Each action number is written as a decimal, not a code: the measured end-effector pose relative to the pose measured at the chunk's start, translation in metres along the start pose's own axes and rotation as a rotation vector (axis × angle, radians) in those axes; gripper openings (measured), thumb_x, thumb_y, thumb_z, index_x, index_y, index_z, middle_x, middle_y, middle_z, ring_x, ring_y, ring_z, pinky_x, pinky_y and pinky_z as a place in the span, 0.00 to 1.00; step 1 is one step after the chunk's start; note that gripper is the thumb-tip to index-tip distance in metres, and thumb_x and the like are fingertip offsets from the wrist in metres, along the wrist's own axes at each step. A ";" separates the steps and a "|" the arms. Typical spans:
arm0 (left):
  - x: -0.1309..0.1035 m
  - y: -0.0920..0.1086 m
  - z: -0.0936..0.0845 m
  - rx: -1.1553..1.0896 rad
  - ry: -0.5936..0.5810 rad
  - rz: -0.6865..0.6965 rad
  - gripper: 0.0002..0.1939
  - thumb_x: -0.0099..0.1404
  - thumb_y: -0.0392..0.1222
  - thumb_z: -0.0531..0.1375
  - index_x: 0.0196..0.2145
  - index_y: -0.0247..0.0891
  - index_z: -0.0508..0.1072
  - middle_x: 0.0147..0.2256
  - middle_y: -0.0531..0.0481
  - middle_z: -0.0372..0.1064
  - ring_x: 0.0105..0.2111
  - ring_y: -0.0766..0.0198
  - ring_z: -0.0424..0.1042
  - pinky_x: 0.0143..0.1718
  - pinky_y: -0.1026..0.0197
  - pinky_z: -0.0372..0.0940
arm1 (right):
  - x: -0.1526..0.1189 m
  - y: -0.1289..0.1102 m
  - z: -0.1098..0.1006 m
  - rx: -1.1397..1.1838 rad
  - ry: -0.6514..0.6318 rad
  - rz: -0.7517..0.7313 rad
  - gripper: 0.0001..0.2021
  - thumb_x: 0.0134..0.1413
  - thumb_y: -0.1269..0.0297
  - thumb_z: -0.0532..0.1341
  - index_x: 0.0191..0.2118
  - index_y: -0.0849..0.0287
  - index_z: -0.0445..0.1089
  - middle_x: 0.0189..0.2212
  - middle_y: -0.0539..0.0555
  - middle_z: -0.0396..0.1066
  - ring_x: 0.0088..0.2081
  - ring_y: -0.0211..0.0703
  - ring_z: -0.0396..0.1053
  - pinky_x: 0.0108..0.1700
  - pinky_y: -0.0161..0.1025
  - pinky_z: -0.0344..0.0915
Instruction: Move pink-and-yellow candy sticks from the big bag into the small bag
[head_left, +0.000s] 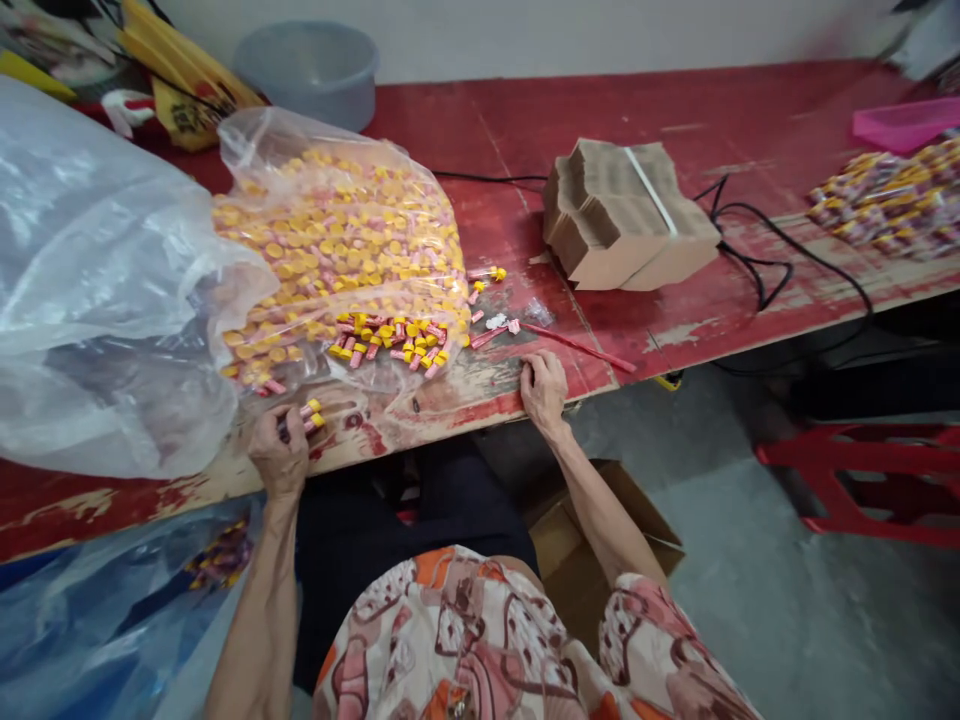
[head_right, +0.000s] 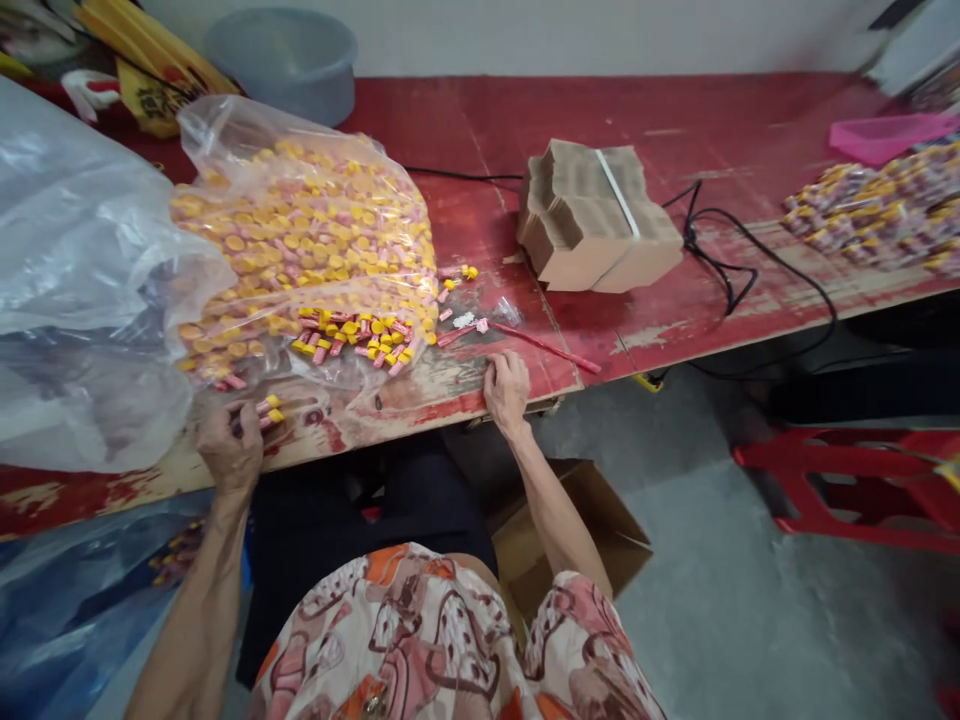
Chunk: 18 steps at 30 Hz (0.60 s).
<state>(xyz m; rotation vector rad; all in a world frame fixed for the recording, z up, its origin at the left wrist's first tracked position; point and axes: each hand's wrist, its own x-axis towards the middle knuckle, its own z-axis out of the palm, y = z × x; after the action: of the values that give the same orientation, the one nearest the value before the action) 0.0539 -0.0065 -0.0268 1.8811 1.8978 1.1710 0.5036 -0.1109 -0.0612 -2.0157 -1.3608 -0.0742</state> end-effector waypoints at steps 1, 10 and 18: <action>0.000 0.001 0.001 -0.008 -0.002 -0.003 0.12 0.72 0.53 0.59 0.39 0.42 0.72 0.38 0.39 0.77 0.42 0.45 0.79 0.59 0.39 0.75 | 0.008 -0.001 0.000 -0.030 -0.051 0.004 0.13 0.74 0.70 0.56 0.48 0.56 0.80 0.50 0.63 0.79 0.53 0.56 0.74 0.59 0.51 0.71; -0.001 0.004 0.000 -0.044 0.014 0.038 0.11 0.72 0.53 0.58 0.38 0.44 0.71 0.38 0.38 0.80 0.44 0.45 0.80 0.54 0.43 0.77 | 0.049 -0.018 -0.003 0.025 -0.028 0.030 0.22 0.72 0.73 0.54 0.62 0.60 0.79 0.58 0.66 0.79 0.53 0.56 0.77 0.56 0.49 0.72; -0.001 0.028 -0.008 -0.041 -0.018 0.040 0.15 0.69 0.60 0.55 0.37 0.52 0.77 0.34 0.45 0.76 0.48 0.31 0.80 0.57 0.18 0.74 | -0.001 -0.027 -0.018 -0.058 -0.089 0.211 0.15 0.76 0.73 0.57 0.55 0.57 0.80 0.62 0.65 0.78 0.62 0.57 0.75 0.62 0.49 0.67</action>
<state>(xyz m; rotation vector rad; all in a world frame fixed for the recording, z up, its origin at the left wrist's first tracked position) 0.0693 -0.0141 -0.0030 1.9103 1.8207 1.1917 0.4863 -0.1161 -0.0347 -2.2223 -1.2031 0.0725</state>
